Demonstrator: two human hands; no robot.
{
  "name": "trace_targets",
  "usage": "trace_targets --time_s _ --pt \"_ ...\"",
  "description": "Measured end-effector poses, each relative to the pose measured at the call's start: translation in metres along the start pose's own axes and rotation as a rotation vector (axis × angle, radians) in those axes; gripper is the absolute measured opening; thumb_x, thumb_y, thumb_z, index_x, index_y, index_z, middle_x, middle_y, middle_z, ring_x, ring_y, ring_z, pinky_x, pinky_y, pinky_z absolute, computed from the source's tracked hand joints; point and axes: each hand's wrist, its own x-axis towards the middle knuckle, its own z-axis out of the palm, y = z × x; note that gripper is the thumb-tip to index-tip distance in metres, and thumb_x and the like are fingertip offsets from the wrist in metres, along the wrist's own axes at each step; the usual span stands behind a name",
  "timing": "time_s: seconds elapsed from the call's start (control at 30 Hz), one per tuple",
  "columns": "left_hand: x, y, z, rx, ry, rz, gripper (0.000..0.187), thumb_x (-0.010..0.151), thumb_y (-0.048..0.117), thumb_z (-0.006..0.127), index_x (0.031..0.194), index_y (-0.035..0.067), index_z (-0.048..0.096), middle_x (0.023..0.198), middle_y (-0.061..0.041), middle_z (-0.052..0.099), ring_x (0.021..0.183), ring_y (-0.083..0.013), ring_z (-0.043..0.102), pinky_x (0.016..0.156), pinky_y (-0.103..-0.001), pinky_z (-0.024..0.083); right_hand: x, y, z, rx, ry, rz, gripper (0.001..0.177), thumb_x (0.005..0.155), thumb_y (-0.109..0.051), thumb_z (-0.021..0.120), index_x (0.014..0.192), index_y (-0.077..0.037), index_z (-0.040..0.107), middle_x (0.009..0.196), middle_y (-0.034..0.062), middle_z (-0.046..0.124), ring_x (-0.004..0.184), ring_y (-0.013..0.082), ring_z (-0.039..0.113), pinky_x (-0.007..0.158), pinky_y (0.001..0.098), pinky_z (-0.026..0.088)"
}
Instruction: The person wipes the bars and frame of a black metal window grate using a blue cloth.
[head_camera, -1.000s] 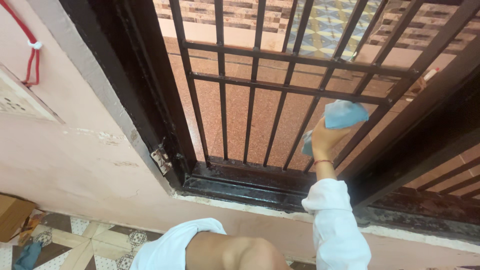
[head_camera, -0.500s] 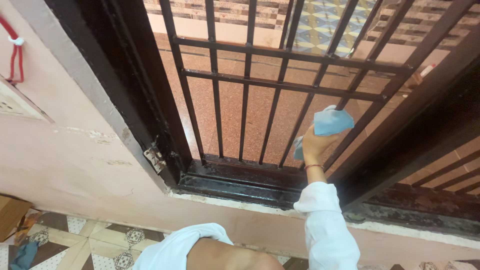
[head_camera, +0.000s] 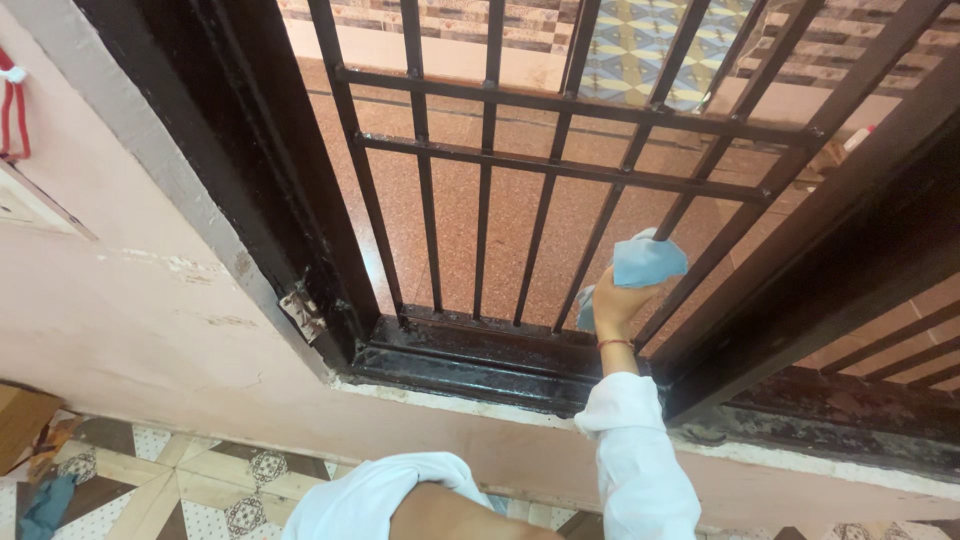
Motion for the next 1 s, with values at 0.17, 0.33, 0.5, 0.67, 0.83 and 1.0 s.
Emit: trace_targets --time_s 0.17,0.33,0.5,0.67,0.83,1.0 --pt "0.004 -0.009 0.004 0.029 0.017 -0.011 0.029 0.095 0.038 0.079 0.083 0.018 0.061 0.081 0.003 0.059 0.091 -0.0176 0.067 0.089 -0.041 0.042 -0.006 0.0 0.001 0.054 -0.019 0.027 0.06 0.093 -0.001 0.063 0.147 0.006 0.038 0.135 0.0248 0.06 0.131 0.0392 0.06 0.117 0.0492 0.04" --pt "0.005 -0.024 0.011 0.066 0.038 -0.044 0.032 0.095 0.04 0.08 0.08 0.018 0.062 0.078 0.003 0.058 0.089 -0.0175 0.067 0.087 -0.04 0.043 -0.011 0.016 0.003 0.025 -0.026 0.028 0.06 0.092 -0.001 0.063 0.147 0.005 0.04 0.137 0.0241 0.06 0.132 0.0392 0.06 0.117 0.0486 0.04" --pt "0.005 -0.049 0.015 0.156 0.097 -0.122 0.036 0.095 0.041 0.081 0.077 0.017 0.062 0.075 0.003 0.058 0.087 -0.0174 0.068 0.084 -0.039 0.044 -0.015 0.02 0.001 0.132 -0.022 0.058 0.066 0.092 -0.003 0.064 0.149 0.007 0.031 0.14 0.0238 0.051 0.134 0.0391 0.052 0.116 0.0475 0.035" --pt "-0.014 -0.08 0.036 0.257 0.216 -0.236 0.039 0.095 0.043 0.082 0.073 0.016 0.063 0.073 0.003 0.058 0.085 -0.0173 0.068 0.082 -0.038 0.045 -0.017 0.014 0.002 0.059 -0.003 0.046 0.056 0.092 -0.003 0.063 0.143 0.006 0.042 0.137 0.0227 0.055 0.133 0.0372 0.055 0.117 0.0467 0.038" --pt "-0.065 -0.155 0.071 0.459 0.509 -0.669 0.035 0.098 0.038 0.075 0.076 0.014 0.063 0.077 0.001 0.06 0.085 -0.0181 0.066 0.08 -0.037 0.046 -0.024 0.017 -0.002 0.057 -0.025 0.108 0.051 0.091 -0.006 0.063 0.138 0.004 0.049 0.131 0.0195 0.062 0.126 0.0345 0.062 0.114 0.0449 0.044" --pt "-0.078 -0.188 0.074 0.863 0.665 -0.764 0.026 0.115 0.031 0.051 0.114 0.005 0.051 0.107 -0.021 0.057 0.103 -0.0348 0.055 0.092 -0.042 0.042 -0.03 0.03 0.003 -0.105 -0.007 -0.009 0.049 0.096 -0.004 0.066 0.142 0.003 0.051 0.14 0.0232 0.06 0.133 0.0395 0.058 0.116 0.0475 0.04"
